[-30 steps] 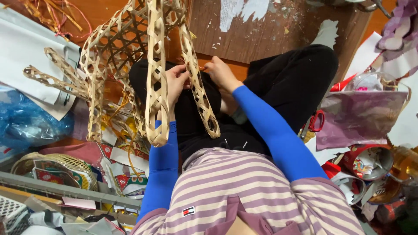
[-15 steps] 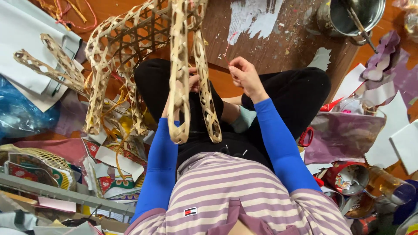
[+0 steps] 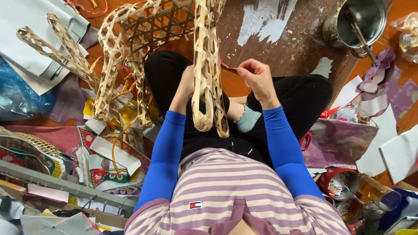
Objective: Constructing a bamboo giraffe figure by weaving strips and tying them with string
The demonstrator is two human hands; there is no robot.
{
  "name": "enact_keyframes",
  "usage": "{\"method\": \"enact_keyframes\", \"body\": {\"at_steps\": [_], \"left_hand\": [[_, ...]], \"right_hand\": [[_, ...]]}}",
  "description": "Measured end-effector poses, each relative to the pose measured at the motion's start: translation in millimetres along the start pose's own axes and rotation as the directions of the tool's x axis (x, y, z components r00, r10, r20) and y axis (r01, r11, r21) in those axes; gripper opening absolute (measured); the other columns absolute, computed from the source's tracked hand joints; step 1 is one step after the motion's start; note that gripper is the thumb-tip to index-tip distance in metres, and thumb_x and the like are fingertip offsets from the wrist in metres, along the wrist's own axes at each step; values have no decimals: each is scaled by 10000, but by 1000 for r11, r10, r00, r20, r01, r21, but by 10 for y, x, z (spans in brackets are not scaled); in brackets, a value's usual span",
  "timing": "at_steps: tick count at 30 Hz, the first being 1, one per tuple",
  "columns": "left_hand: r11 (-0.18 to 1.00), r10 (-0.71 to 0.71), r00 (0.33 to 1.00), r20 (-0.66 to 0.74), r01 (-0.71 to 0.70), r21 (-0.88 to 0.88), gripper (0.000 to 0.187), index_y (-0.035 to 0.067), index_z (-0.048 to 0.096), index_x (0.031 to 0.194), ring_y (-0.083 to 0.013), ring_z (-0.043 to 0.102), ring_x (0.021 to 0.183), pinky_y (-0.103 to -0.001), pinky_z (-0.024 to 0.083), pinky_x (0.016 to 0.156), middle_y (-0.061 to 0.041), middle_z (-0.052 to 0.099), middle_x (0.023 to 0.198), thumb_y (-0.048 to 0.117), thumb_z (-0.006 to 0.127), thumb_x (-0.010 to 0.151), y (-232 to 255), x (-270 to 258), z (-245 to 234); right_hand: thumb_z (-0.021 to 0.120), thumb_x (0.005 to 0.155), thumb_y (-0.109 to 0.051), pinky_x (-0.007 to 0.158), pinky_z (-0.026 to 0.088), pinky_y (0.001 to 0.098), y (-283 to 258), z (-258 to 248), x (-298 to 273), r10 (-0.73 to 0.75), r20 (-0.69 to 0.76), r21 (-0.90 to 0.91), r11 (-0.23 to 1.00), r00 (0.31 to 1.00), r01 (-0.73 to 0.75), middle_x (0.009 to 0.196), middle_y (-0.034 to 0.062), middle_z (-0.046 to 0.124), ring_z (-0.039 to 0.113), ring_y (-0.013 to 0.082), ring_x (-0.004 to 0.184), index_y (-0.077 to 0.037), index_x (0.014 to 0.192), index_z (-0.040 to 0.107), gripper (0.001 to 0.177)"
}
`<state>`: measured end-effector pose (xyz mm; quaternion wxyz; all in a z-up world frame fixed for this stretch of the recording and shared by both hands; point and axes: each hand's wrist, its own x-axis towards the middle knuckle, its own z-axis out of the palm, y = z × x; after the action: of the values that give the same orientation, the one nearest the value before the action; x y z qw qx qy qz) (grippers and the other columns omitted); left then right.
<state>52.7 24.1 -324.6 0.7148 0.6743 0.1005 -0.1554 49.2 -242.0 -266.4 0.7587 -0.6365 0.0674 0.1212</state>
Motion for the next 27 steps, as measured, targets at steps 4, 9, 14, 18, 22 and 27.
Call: {"method": "enact_keyframes", "body": {"at_steps": [4, 9, 14, 18, 22, 27], "left_hand": [[992, 50, 998, -23, -47, 120, 269, 88, 764, 811, -191, 675, 582, -340, 588, 633, -57, 626, 592, 274, 741, 1004, -10, -50, 21], [995, -93, 995, -44, 95, 41, 325, 99, 712, 768, -170, 638, 652, -322, 569, 726, -21, 594, 619, 251, 617, 1038, 68, -92, 31], [957, -243, 963, -120, 218, -191, 261, 130, 717, 774, -184, 628, 622, -310, 545, 725, -34, 581, 634, 266, 612, 971, 146, -76, 70], [975, -212, 970, -116, 201, -100, 292, 129, 713, 782, -166, 637, 656, -316, 549, 727, -29, 577, 636, 289, 620, 1008, 83, -109, 33], [977, -193, 974, -123, 179, -118, 270, 102, 719, 763, -171, 650, 651, -298, 558, 737, -34, 575, 619, 196, 598, 986, 58, -68, 42], [968, -192, 980, -56, 179, -177, 181, 82, 725, 845, -175, 674, 674, -291, 583, 737, -43, 613, 692, 171, 643, 981, -214, -63, 9]], "right_hand": [[776, 979, 21, 395, 307, 160, -134, 78, -23, 107, 31, -30, 994, 994, -106, 654, -5, 466, 427, -10, 464, 35, 1028, 757, 54], [774, 880, -49, 502, 306, 171, -132, 101, 119, 73, -50, -290, 953, 996, -84, 604, -48, 540, 436, 0, 564, -58, 891, 796, 26], [786, 832, -142, 533, 373, 205, 52, 95, 303, 26, -10, -510, 860, 1000, -27, 544, -82, 515, 443, 21, 560, -159, 841, 812, 33], [784, 820, -155, 530, 348, 199, 151, 205, 402, 69, -23, -491, 868, 997, -71, 536, -99, 516, 430, 19, 546, -168, 819, 797, 18], [764, 789, -177, 561, 395, 212, 151, 247, 508, 111, -31, -532, 840, 993, -110, 533, -56, 553, 501, 55, 579, -161, 785, 779, 22], [757, 795, -201, 556, 445, 249, 14, 240, 530, 111, -31, -637, 764, 993, -105, 523, -34, 572, 559, 94, 555, -191, 794, 784, 29]]}}
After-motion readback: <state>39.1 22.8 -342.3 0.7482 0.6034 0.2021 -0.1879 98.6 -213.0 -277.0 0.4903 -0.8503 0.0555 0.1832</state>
